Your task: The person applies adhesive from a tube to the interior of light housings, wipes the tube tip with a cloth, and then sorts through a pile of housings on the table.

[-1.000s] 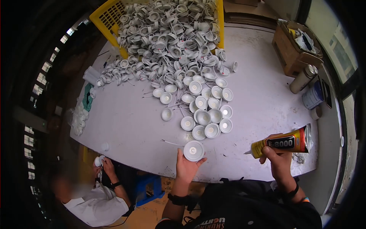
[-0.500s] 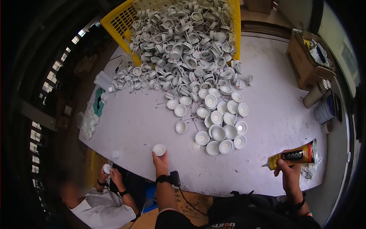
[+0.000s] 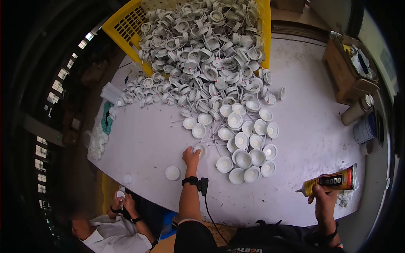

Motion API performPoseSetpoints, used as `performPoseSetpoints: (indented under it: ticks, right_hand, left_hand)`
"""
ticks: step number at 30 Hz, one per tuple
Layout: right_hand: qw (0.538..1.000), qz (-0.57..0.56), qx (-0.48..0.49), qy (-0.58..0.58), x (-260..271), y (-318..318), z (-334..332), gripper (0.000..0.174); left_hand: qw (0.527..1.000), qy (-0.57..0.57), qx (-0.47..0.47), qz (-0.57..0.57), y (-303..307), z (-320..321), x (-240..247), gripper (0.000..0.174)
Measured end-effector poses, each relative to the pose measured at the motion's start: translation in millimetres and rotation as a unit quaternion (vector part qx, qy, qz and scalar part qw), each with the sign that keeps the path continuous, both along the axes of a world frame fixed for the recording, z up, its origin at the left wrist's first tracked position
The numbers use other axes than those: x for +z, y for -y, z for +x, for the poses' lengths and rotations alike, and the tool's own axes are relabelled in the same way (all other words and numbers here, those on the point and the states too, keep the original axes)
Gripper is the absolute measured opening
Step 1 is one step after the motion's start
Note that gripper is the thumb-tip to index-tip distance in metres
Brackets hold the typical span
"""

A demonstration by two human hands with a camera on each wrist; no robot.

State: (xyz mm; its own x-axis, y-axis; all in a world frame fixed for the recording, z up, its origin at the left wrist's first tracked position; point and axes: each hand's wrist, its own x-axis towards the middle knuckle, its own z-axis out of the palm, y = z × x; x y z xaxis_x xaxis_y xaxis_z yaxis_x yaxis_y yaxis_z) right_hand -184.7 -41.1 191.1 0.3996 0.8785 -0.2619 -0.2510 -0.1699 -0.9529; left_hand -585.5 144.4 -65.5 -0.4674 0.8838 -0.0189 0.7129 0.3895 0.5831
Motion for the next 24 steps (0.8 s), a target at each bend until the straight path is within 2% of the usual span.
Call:
performPoseSetpoints:
  ticks: [4, 6, 7, 9, 10, 12, 13, 15, 16, 18, 19, 20, 22, 24]
  right_hand:
    - [1.000, -0.009, -0.007, 0.006, -2, -3, 0, 0.025]
    - [1.000, -0.010, -0.002, 0.000, -1, -3, -2, 0.025]
    - [1.000, -0.007, -0.001, -0.004, -1, -2, -3, 0.025]
    - [1.000, 0.003, 0.006, -0.012, 0, 1, -4, 0.027]
    - [1.000, 0.003, 0.008, -0.011, 2, 3, -5, 0.027]
    - [1.000, 0.021, 0.012, -0.011, 5, 8, -5, 0.027]
    - [0.999, 0.021, 0.021, -0.013, 6, 11, -3, 0.026]
    - [0.999, 0.023, 0.022, -0.018, 9, 17, -3, 0.026]
    - [0.999, 0.025, 0.024, -0.024, 10, 21, -2, 0.026]
    - [0.999, 0.025, 0.025, -0.028, 12, 28, -1, 0.026]
    - [0.999, 0.033, 0.033, -0.027, 16, 30, -3, 0.027]
    - [0.998, 0.041, 0.039, -0.024, 20, 33, -4, 0.028]
    - [0.997, 0.048, 0.049, -0.036, 21, 41, -2, 0.030]
    - [0.994, 0.069, 0.062, -0.058, 22, 47, -1, 0.028]
  left_hand:
    - [0.995, -0.076, -0.061, -0.035, -2, 4, 10, 0.037]
    - [0.989, 0.108, -0.054, -0.085, 2, 8, 13, 0.030]
    - [0.989, 0.109, -0.054, -0.087, 6, 11, 19, 0.030]
    - [0.961, 0.192, -0.018, -0.200, 18, 19, 37, 0.031]
    - [0.961, 0.193, -0.016, -0.200, 27, 20, 42, 0.031]
    - [0.888, 0.380, 0.015, -0.260, 52, 20, 49, 0.034]
    - [0.887, 0.380, 0.015, -0.261, 67, 22, 55, 0.034]
    - [0.810, 0.530, 0.030, -0.249, 97, 26, 68, 0.034]
    - [0.809, 0.530, 0.029, -0.251, 110, 25, 67, 0.034]
    - [0.722, 0.659, 0.086, -0.191, 138, 23, 66, 0.033]
    - [0.692, 0.698, 0.083, -0.167, 151, 26, 69, 0.037]
    - [0.688, 0.701, 0.078, -0.171, 161, 31, 76, 0.037]
    - [0.674, 0.731, -0.012, -0.107, 180, 51, 94, 0.045]
    - [0.649, 0.753, -0.043, -0.102, 193, 91, 139, 0.048]
